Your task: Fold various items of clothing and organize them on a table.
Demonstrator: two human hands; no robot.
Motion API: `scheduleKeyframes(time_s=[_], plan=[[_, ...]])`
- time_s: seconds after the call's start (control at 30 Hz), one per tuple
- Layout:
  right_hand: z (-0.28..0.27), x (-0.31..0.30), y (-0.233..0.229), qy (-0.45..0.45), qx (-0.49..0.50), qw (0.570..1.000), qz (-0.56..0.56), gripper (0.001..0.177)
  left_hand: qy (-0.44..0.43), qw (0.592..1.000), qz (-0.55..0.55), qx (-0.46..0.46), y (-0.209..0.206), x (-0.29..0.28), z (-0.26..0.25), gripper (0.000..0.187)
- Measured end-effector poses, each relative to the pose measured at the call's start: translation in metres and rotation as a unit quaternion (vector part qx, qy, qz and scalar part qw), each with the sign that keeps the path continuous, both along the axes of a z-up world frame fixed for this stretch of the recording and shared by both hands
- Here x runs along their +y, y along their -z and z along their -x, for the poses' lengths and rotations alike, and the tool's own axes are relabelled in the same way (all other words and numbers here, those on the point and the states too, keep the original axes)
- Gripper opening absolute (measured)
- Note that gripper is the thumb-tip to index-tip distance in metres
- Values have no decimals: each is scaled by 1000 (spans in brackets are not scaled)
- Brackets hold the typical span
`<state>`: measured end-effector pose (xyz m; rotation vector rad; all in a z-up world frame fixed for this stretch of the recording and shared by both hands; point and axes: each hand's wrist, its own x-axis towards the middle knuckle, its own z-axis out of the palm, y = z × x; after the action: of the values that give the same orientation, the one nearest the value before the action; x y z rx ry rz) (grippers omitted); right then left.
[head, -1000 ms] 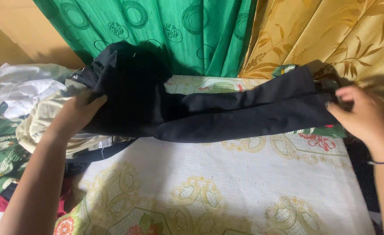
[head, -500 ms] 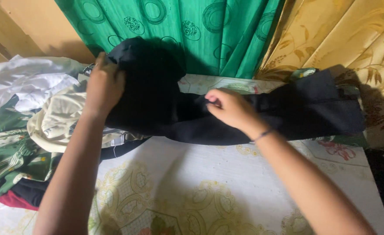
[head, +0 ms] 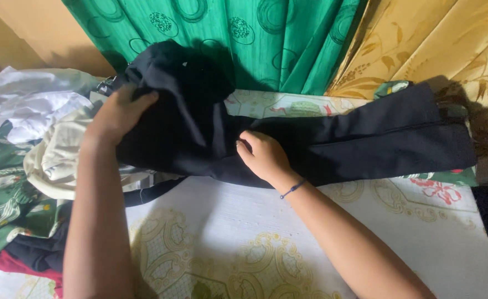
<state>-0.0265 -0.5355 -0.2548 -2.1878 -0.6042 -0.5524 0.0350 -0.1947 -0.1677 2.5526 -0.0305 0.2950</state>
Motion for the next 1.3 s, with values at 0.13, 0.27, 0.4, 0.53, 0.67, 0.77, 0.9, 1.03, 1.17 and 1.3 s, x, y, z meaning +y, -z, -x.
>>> scheduleKeyframes(time_s=[0.13, 0.27, 0.4, 0.53, 0.67, 0.77, 0.9, 1.03, 1.17, 1.3], plan=[[0, -1, -1, 19, -4, 1000, -9, 15, 136, 963, 229, -37, -26, -12, 7, 34], [-13, -12, 4, 55, 1, 998, -9, 16, 183, 947, 258, -52, -84, -26, 30, 52], [-1, -47, -52, 120, 50, 991, -18, 18, 258, 898, 348, -73, -94, 16, 22, 49], [23, -149, -101, 172, 77, 977, 98, 25, 128, 989, 58, -34, -34, 81, 9, 42], [25, -279, -88, 323, -38, 905, 275, 38, -47, 990, 30, 133, 1, 96, -9, 55], [43, -312, -93, 376, 150, 843, 353, 55, -67, 995, 10, 77, -2, 68, -1, 57], [40, -344, -65, 335, 282, 858, 269, 68, 15, 951, -185, -248, -32, -18, 11, 50], [42, -339, -59, 278, 303, 892, 186, 57, 188, 942, -191, -203, -17, -86, 10, 44], [45, -354, -66, 352, 201, 893, 195, 57, 213, 901, -290, -240, 30, -95, -7, 43], [50, -386, -46, 358, 277, 868, 205, 56, 220, 891, -300, -262, 36, -98, -13, 46]])
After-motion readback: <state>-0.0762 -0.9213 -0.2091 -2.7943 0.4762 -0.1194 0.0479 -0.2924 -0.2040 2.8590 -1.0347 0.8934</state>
